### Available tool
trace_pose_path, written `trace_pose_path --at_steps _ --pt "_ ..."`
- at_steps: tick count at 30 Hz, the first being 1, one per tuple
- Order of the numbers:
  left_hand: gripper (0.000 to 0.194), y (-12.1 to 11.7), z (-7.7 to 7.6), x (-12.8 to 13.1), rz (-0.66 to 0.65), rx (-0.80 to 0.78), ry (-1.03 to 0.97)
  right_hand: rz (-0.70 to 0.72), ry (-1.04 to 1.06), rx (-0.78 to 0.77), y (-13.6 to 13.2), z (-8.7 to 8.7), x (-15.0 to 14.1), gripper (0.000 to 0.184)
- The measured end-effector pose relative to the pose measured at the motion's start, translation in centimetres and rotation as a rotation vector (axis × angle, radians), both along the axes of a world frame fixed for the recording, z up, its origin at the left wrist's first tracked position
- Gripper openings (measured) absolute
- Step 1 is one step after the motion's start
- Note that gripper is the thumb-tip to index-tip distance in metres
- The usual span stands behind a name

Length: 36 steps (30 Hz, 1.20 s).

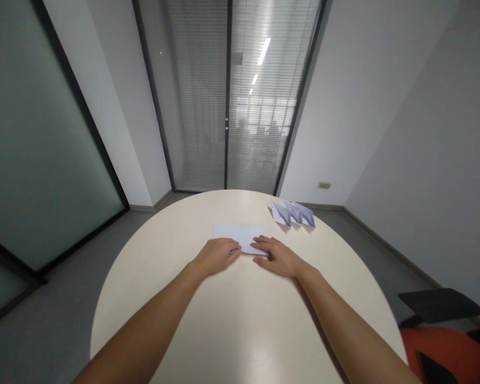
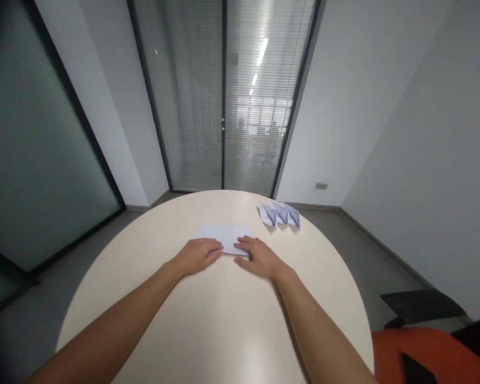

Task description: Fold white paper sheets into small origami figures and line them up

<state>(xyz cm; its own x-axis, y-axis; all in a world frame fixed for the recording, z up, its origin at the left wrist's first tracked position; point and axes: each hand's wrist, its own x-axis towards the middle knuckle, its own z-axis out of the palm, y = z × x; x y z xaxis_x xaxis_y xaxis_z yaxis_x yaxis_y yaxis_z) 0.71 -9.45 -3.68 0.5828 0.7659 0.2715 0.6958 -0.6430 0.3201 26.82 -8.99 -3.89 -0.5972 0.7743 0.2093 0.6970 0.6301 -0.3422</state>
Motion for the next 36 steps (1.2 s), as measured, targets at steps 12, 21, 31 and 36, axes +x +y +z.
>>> trace_pose_path --at_steps 12,21,31,36 --pt "0.041 0.5 0.3 -0.7 0.214 0.078 -0.048 -0.159 0.184 -0.104 0.3 0.1 1.3 0.041" --pt "0.044 1.3 0.3 -0.4 0.293 0.042 -0.479 -0.324 0.624 -0.077 1.8 -0.5 1.6 0.044" --pt "0.042 2.2 0.2 0.8 0.349 -0.083 -0.878 -0.265 1.101 -0.368 2.2 -0.3 0.1 0.062" --pt "0.038 2.0 0.2 1.4 0.358 -0.199 -0.881 -0.328 1.137 -0.360 2.5 -0.7 0.2 0.059"
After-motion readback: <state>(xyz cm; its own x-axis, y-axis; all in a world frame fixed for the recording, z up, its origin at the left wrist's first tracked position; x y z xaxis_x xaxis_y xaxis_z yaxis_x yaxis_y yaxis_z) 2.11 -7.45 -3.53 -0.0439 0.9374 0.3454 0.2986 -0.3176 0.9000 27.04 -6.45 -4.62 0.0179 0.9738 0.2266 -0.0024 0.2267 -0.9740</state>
